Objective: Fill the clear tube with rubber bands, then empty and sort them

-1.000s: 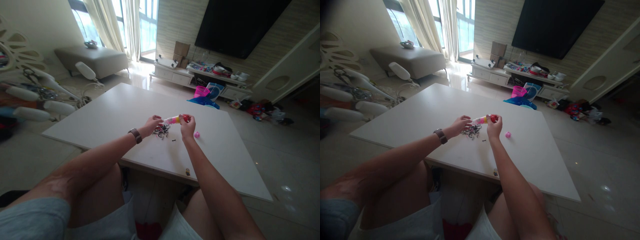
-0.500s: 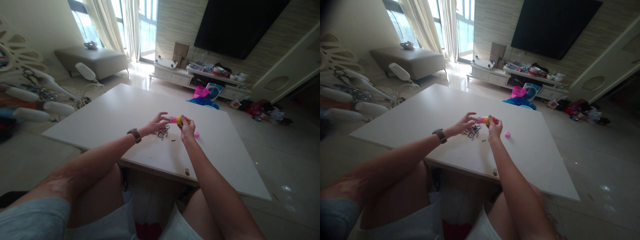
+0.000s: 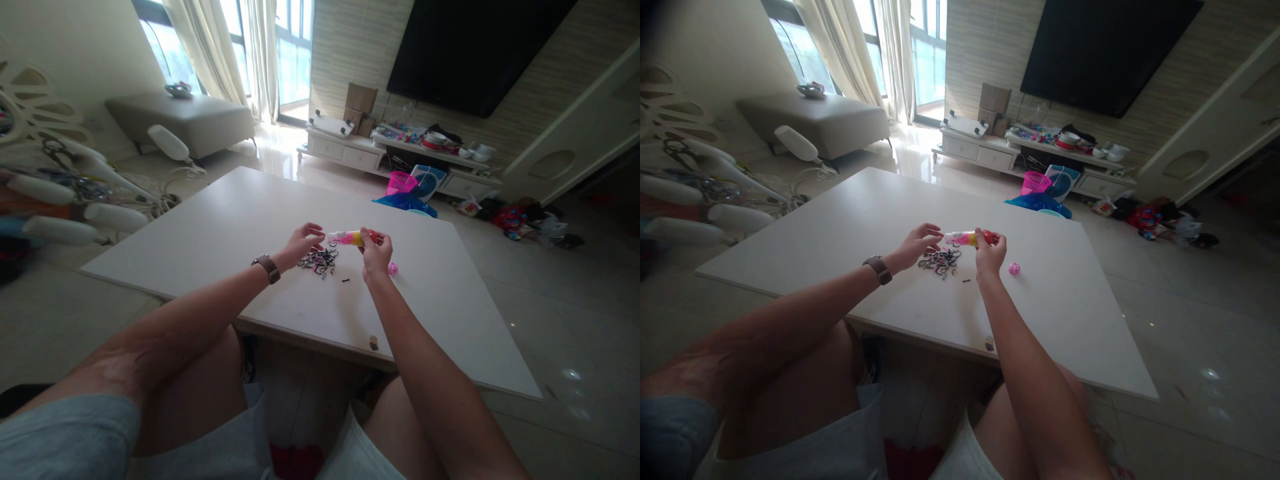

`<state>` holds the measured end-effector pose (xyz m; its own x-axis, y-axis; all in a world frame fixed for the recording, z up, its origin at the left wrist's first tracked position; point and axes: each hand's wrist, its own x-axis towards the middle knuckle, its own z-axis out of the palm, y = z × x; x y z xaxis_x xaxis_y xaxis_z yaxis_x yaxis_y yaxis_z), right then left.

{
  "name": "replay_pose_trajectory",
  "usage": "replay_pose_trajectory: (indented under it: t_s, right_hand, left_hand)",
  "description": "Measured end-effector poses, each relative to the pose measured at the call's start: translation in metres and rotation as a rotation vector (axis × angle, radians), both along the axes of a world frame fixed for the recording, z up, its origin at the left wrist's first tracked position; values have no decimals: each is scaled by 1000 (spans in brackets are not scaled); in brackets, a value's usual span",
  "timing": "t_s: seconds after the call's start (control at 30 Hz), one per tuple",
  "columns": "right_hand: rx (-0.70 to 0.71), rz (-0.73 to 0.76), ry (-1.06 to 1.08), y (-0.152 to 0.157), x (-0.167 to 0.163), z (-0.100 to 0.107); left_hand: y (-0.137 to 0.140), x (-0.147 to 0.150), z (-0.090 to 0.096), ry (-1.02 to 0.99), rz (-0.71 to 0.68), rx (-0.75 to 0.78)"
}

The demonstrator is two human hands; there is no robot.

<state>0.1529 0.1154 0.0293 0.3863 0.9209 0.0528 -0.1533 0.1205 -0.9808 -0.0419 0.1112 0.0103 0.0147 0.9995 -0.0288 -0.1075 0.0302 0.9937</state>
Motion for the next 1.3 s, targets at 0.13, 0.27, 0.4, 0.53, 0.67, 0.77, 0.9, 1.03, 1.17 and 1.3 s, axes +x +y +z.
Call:
replay_pose_trajectory:
  t_s: [0.13,0.27,0.4,0.53,0.67,0.77,0.9,1.03,1.17,1.3]
  right_hand:
    - [1,24,27,1,-2,-2]
    - [-10,30,64,1,-4,-4]
    - [-24,57,119,-1,-5,-4]
    - [-34,44,130,-3,-4,-1]
    - [-20,35,85,-3,-3,1]
    - [-6,6,31,-1,-2,0]
    - [15,-41,-64,1,1,-3]
    - [25,-51,-72,1,1,-3]
    - [14,-23,42,0,-4,-1]
    - [-16,41,130,-4,-7,0]
  left_hand:
    - [-5,5,5,-122,-133,36]
    - [-13,8,11,-189,-276,28]
    - [-15,9,12,-80,-382,61]
    - [-10,11,7,-49,-289,97]
    - [-5,10,2,-64,-186,68]
    - [-2,7,-2,-59,-72,12]
    - [2,2,-5,1,5,-39]
    - [1,2,-2,-48,-60,-19]
    - [-7,6,6,-151,-202,30]
    - [-13,9,11,-135,-338,54]
